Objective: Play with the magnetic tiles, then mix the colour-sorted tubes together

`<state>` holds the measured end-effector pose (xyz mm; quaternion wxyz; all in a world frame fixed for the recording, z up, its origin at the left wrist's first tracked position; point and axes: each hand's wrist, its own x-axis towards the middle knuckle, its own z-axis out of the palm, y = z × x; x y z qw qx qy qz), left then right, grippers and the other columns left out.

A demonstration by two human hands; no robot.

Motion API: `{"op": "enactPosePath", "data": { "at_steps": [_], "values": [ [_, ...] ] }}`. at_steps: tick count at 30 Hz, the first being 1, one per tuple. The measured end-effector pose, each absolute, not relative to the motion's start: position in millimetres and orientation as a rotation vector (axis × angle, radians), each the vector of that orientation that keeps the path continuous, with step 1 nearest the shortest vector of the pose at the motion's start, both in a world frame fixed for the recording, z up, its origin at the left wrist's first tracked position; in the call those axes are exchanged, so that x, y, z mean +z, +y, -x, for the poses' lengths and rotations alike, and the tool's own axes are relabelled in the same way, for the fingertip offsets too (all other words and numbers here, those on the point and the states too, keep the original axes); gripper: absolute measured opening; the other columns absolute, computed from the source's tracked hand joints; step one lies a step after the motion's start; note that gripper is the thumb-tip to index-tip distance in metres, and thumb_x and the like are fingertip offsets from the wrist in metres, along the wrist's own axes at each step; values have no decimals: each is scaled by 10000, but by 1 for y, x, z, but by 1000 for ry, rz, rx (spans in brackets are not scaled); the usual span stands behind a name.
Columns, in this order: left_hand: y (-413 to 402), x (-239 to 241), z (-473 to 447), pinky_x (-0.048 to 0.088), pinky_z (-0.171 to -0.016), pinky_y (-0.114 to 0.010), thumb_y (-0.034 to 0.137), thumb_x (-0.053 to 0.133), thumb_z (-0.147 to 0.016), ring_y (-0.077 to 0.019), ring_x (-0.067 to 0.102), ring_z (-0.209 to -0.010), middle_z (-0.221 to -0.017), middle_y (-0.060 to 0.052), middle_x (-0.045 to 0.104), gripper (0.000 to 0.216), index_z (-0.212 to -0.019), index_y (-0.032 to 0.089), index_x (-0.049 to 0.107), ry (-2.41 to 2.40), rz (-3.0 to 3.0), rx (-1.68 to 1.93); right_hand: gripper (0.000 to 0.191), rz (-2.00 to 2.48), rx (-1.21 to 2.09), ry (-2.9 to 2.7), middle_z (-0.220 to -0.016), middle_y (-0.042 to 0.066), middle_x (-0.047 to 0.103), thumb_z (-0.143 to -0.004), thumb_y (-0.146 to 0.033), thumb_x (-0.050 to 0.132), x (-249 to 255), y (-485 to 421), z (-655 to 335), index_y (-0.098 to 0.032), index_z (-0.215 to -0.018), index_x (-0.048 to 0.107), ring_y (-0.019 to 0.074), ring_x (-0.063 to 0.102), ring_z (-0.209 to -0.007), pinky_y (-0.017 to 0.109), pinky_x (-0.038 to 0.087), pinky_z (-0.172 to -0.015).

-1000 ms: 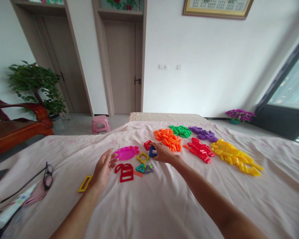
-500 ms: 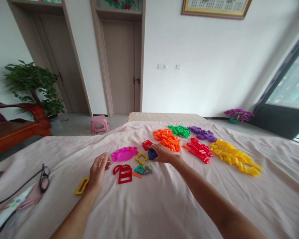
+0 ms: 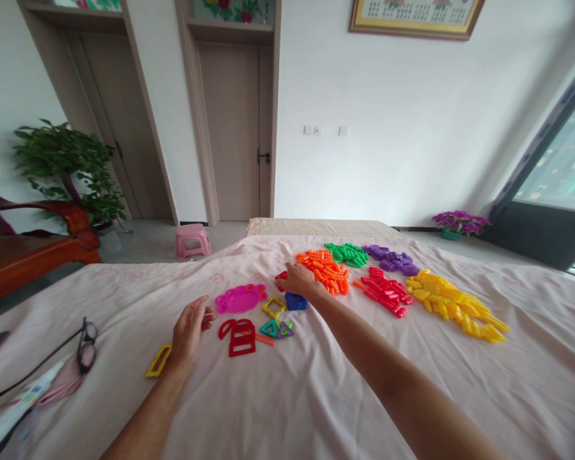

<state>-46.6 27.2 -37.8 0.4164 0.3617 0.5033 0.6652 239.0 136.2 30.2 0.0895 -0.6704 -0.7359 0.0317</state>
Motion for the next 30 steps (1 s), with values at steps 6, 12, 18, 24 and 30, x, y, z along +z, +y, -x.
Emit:
{"op": "enactPosePath", "data": {
  "at_steps": [6,12,18,24,30],
  "values": [
    [28,-40,49,478,-650,-244,563,731,-694,-138,639,-746,-883,-34,686,600,-1147,182,627,1255,-912,1656,505,2114,139,-2208,-1117,214,677,-739,-352,686,22,156,-212,-116,-1182,632,339,659,-1014,391,529,-771],
    [30,-44,51,482,-694,-254,548,745,-692,-137,620,-757,-848,-36,687,589,-1134,175,634,1258,-971,1622,508,2218,155,-2161,-1096,237,682,-691,-214,694,21,168,-202,-92,-1181,636,347,665,-1023,422,547,-773],
    [29,-42,51,479,-696,-254,555,754,-675,-144,620,-754,-802,-34,689,562,-1068,166,656,1259,-985,1604,524,2298,149,-2084,-1117,261,662,-727,-201,654,17,176,-197,-38,-1221,596,337,655,-1059,425,547,-800],
    [29,-43,51,479,-700,-255,545,752,-681,-144,619,-748,-794,-30,689,539,-1050,166,650,1252,-992,1595,517,2291,160,-2034,-1139,257,658,-804,-325,615,23,174,-202,-38,-1233,589,322,655,-1062,390,535,-820],
    [28,-38,49,473,-672,-249,566,773,-637,-144,623,-740,-810,-40,692,590,-1054,164,659,1269,-966,1605,595,2197,106,-2060,-1171,224,651,-837,-567,547,54,147,-229,-103,-1202,619,345,632,-1074,412,496,-835]
  ]
}}
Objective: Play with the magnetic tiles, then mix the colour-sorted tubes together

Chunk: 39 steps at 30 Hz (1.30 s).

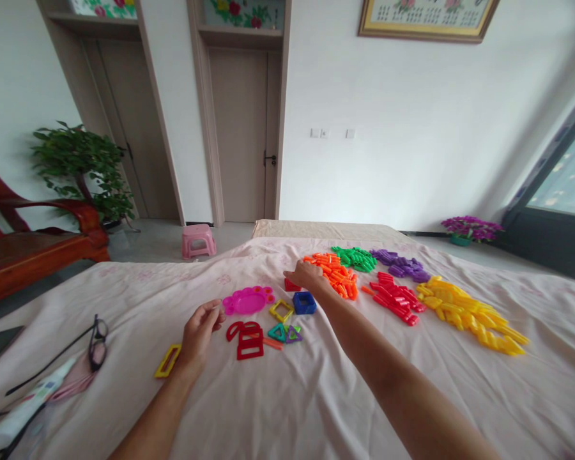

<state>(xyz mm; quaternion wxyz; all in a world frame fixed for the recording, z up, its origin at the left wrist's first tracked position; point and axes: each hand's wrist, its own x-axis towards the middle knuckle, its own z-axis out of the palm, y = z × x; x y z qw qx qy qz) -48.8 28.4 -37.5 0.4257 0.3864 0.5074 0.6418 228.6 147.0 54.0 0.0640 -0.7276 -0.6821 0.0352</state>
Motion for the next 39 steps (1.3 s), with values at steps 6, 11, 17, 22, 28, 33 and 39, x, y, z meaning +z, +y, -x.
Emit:
{"op": "enactPosePath", "data": {
  "at_steps": [6,11,17,22,28,33,39],
  "values": [
    [29,-40,48,469,-652,-252,560,767,-633,-149,628,-724,-812,-45,698,601,-1063,156,652,1268,-973,1638,333,1794,83,-2241,-995,86,697,-818,-466,610,57,90,-263,-212,-1012,705,244,645,-919,291,452,-726],
    [28,-39,47,471,-648,-263,554,761,-623,-151,619,-692,-751,-28,683,589,-1032,147,646,1273,-970,1668,269,1572,117,-2274,-1094,51,654,-834,-271,597,32,50,-273,-241,-1086,683,202,605,-953,260,432,-726],
    [26,-36,44,466,-644,-264,519,749,-630,-142,607,-662,-727,-13,669,550,-1021,146,642,1299,-970,1736,290,1670,-73,-2340,-1140,68,615,-831,-227,631,12,44,-277,-251,-1117,670,225,546,-1022,286,416,-751],
    [28,-37,43,453,-626,-251,488,732,-645,-135,595,-647,-682,4,651,515,-1023,152,635,1288,-989,1744,219,1705,-49,-2349,-1207,61,574,-857,-241,635,3,54,-278,-257,-1071,679,220,532,-1057,296,413,-781],
    [32,-43,43,453,-620,-249,465,715,-679,-131,588,-640,-683,4,648,499,-1056,151,623,1291,-1047,1739,223,1587,-67,-2374,-1189,69,591,-892,-213,577,-6,58,-275,-223,-1103,649,219,512,-1088,321,410,-893],
    [34,-46,44,460,-620,-250,454,707,-692,-134,598,-642,-682,7,652,490,-1075,160,624,1323,-1088,1715,349,1502,-32,-2302,-1282,67,569,-893,-199,562,-12,57,-276,-234,-1239,587,216,516,-1148,336,391,-982],
    [34,-45,44,468,-621,-249,445,695,-699,-140,613,-660,-706,-5,661,488,-1085,156,619,1344,-1086,1723,390,1523,22,-2215,-1342,66,527,-895,-210,576,-20,58,-279,-254,-1282,554,213,530,-1166,348,405,-978]
  ]
}}
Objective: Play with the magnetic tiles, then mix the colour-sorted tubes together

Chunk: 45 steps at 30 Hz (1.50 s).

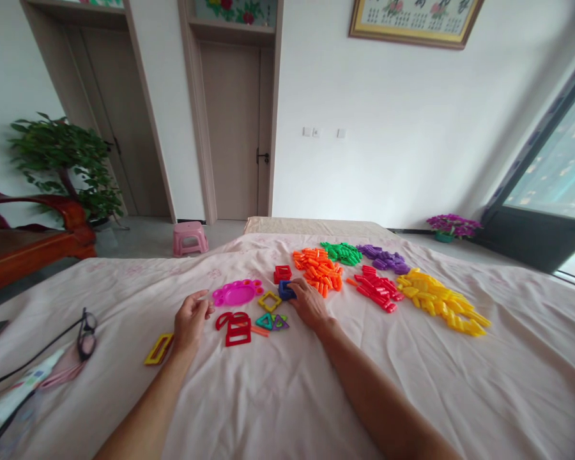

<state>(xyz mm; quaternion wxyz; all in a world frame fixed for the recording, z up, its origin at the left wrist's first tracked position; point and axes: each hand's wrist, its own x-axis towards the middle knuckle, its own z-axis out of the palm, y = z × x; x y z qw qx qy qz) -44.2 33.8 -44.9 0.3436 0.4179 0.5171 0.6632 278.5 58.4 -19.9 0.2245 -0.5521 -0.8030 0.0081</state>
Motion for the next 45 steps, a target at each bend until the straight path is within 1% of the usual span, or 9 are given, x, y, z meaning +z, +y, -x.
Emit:
{"op": "enactPosePath", "data": {
  "at_steps": [8,12,15,21,25,28,33,40,45],
  "values": [
    [35,-46,45,478,-643,-250,423,672,-713,-130,609,-667,-725,1,667,466,-1096,165,610,1361,-1064,1721,376,1450,-70,-2110,-1268,76,564,-866,-196,605,-27,58,-279,-237,-1239,584,217,561,-1074,338,431,-912],
    [36,-45,45,473,-624,-248,433,691,-686,-131,604,-650,-706,1,659,491,-1082,154,617,1358,-1033,1743,290,1298,-123,-2123,-1152,79,609,-917,-153,503,-22,49,-276,-212,-1165,642,197,557,-1023,324,423,-897],
    [36,-44,44,470,-620,-244,421,691,-683,-128,600,-646,-705,0,656,487,-1080,148,616,1364,-1023,1741,290,1214,-154,-2222,-1085,65,632,-958,-174,464,-15,41,-269,-240,-1147,674,190,550,-968,323,406,-864],
    [32,-40,42,459,-609,-236,416,690,-682,-126,592,-648,-710,-5,660,473,-1062,146,616,1366,-1030,1724,283,1213,-235,-2432,-1174,34,614,-893,-257,647,-5,33,-254,-332,-1165,669,215,507,-1019,339,363,-826],
    [32,-40,41,459,-610,-239,426,690,-688,-128,591,-649,-713,-10,659,474,-1060,142,617,1366,-1036,1714,171,1220,-253,-2501,-1141,37,622,-945,-316,583,-1,34,-246,-298,-1078,689,208,486,-1016,338,339,-816],
    [33,-42,42,459,-613,-240,452,699,-686,-129,592,-653,-722,-9,661,487,-1059,148,623,1373,-1055,1707,185,1204,-249,-2548,-1050,38,640,-979,-328,521,0,32,-241,-264,-1031,687,198,483,-967,334,322,-797],
    [33,-43,42,452,-604,-238,460,698,-691,-131,590,-651,-717,-3,653,473,-1042,151,626,1373,-1098,1683,211,1212,-249,-2608,-890,44,649,-987,-312,497,2,22,-235,-209,-925,670,195,485,-875,336,290,-743],
    [33,-44,45,464,-603,-248,504,706,-680,-137,597,-654,-738,-20,665,511,-1044,154,631,1387,-1111,1670,196,1263,-186,-2619,-845,44,658,-962,-258,495,5,6,-241,-194,-871,656,185,508,-843,327,286,-743],
    [35,-46,46,462,-593,-246,531,715,-661,-141,603,-651,-729,-20,665,545,-1046,153,636,1383,-1125,1663,177,1365,-185,-2611,-855,56,667,-930,-265,520,2,7,-246,-188,-844,655,192,529,-862,324,292,-734]
  ]
}}
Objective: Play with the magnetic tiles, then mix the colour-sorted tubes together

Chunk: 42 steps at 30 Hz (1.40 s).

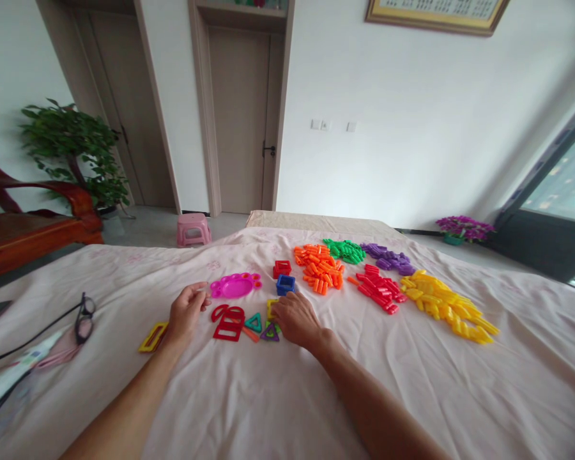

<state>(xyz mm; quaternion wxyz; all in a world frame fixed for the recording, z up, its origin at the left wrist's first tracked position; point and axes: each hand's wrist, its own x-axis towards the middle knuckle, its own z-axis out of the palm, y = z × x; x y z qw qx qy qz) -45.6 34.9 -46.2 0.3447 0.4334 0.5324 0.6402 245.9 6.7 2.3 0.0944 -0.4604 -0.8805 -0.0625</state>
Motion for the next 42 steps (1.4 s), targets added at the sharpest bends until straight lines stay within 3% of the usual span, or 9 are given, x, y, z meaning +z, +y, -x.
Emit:
{"op": "enactPosePath", "data": {
  "at_steps": [9,16,20,25,29,35,42],
  "values": [
    [33,-43,45,466,-584,-247,477,684,-685,-140,611,-642,-743,-23,671,482,-1033,146,637,1392,-1138,1662,118,1462,-184,-2527,-895,44,665,-898,-264,565,5,8,-250,-210,-869,666,196,555,-882,327,324,-743],
    [32,-41,45,476,-595,-254,464,673,-693,-146,608,-649,-729,-24,663,485,-1050,137,633,1421,-1135,1686,127,1244,-99,-2478,-916,38,669,-910,-244,563,18,-12,-231,-226,-966,676,191,541,-894,324,354,-789],
    [32,-42,46,475,-602,-257,459,670,-705,-150,611,-661,-735,-26,667,482,-1062,138,630,1418,-1160,1669,216,1078,-39,-2496,-1100,56,668,-960,-340,533,7,-23,-209,-222,-1108,637,201,537,-1010,336,378,-879],
    [34,-42,45,472,-606,-258,467,653,-725,-149,614,-656,-737,-30,675,473,-1064,138,626,1421,-1188,1652,434,1045,-64,-2507,-1365,75,551,-953,-370,546,-5,-23,-190,-231,-1359,483,251,436,-1241,405,341,-1022],
    [36,-43,45,468,-609,-258,428,641,-732,-145,613,-648,-763,-37,681,447,-1071,137,625,1439,-1203,1633,424,1009,-2,-2558,-1359,43,561,-911,-448,596,-3,-24,-184,-251,-1284,550,263,397,-1279,413,300,-1071],
    [36,-40,44,468,-602,-260,450,631,-724,-156,625,-652,-756,-29,684,424,-1033,161,638,1474,-1241,1607,174,1036,1,-2565,-1054,54,658,-859,-336,651,4,-30,-182,-211,-980,642,224,506,-1004,365,377,-897],
    [29,-38,43,469,-615,-271,431,626,-725,-183,637,-665,-777,-32,701,361,-982,182,671,1524,-1321,1521,141,1024,-63,-2598,-981,52,653,-919,-331,597,0,-28,-179,-205,-972,630,216,508,-938,358,373,-833]
  ]
}}
